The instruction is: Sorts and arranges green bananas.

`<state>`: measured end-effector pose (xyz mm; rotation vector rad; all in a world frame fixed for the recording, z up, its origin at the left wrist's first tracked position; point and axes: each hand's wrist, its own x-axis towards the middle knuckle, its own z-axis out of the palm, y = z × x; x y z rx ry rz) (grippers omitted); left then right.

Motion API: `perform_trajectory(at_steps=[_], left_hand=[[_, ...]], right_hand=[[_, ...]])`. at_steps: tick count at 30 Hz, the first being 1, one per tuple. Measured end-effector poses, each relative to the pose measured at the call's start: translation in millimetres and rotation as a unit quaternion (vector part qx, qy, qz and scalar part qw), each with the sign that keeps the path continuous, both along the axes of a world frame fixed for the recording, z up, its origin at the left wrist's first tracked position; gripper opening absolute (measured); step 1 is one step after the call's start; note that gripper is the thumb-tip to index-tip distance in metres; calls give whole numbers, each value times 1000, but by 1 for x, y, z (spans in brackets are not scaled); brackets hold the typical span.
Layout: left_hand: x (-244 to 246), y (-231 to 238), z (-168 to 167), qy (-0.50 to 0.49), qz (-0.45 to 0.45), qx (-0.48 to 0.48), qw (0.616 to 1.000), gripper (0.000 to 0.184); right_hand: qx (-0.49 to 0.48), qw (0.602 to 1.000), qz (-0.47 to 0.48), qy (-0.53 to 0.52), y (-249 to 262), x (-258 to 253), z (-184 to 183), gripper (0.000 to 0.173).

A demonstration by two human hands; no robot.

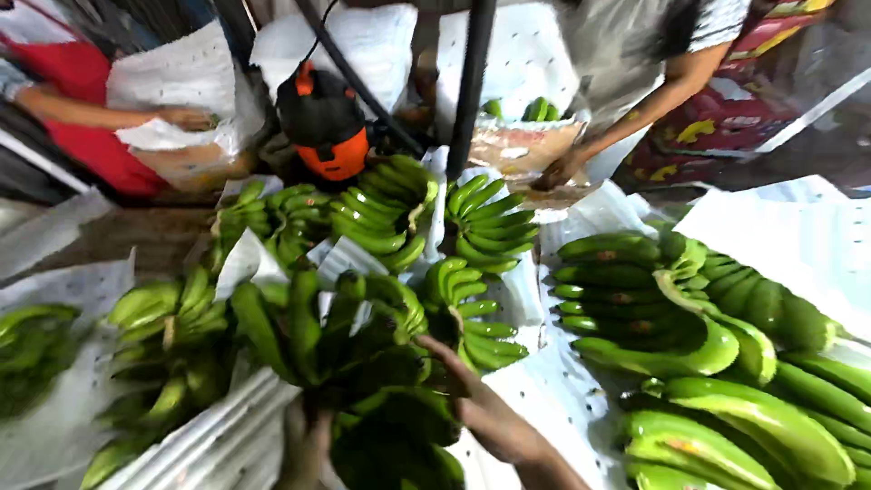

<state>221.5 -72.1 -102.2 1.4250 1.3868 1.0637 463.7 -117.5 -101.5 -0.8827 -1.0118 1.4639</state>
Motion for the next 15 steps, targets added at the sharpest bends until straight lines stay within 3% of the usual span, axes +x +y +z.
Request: perform_trajectory(at_steps=[4,6,7,9,10,11,13,15], left_hand=[[-16,-68,-42,-74,-66,-150,984,23],[-27,-90,-56,-83,-120,-246,958,20],[-35,-95,-60,-66,-170,-309,934,22],[-53,-89,-58,71,-378,-363,849,38],[-61,-83,-59,156,-476,-321,804,43],[-71,-77,-60,213,-515,-227,799,39],[-91,-51,-41,273,-413,9,869,30],[-108,-3,-23,262,-253,141,921,57]], right_hand=[[-179,978,40,-99,-58,-10,18,111],[-236,960,27,-148,-82,-24,16,106],[-260,949,19,-179,-93,-31,12,99],[-300,918,9,-261,-110,-46,-2,83],[-314,901,15,-298,-118,-55,-12,82],[-313,887,15,-339,-126,-65,-23,85],[-278,862,-17,-424,-137,-88,-43,88],[-278,834,-69,-471,-141,-107,-49,71]])
